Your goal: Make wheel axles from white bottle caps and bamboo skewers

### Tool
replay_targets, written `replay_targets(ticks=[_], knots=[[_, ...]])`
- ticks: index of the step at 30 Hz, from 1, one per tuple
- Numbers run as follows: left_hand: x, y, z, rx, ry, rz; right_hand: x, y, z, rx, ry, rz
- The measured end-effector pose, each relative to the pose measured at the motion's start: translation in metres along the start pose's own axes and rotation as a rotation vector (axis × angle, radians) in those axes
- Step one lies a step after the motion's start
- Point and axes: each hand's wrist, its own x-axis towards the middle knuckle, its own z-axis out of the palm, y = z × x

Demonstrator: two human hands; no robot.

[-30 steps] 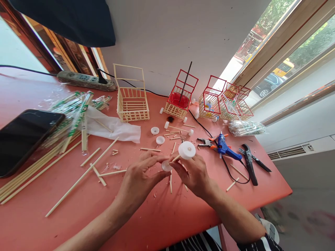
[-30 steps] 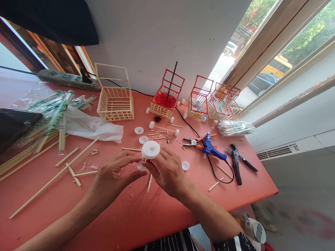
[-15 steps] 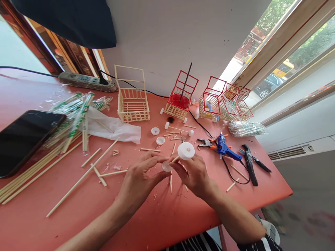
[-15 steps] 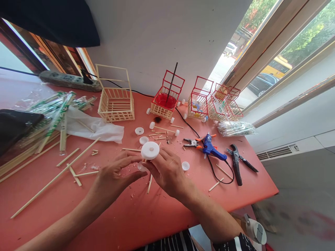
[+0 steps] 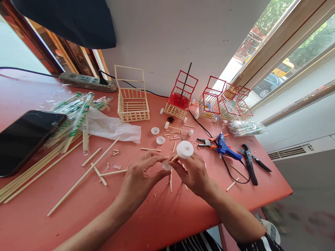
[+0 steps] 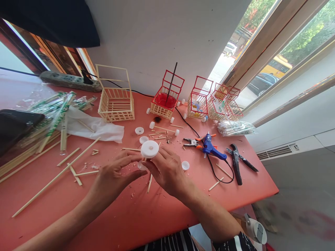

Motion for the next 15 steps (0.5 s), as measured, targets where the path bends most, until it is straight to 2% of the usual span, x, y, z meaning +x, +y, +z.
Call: replay_targets(ticks=[15], knots=[[0.0006,0.0001,-0.0003,-0.009,-0.003,0.028,0.0015,-0.0008,-0.0006,0.005,-0.003,0.004]])
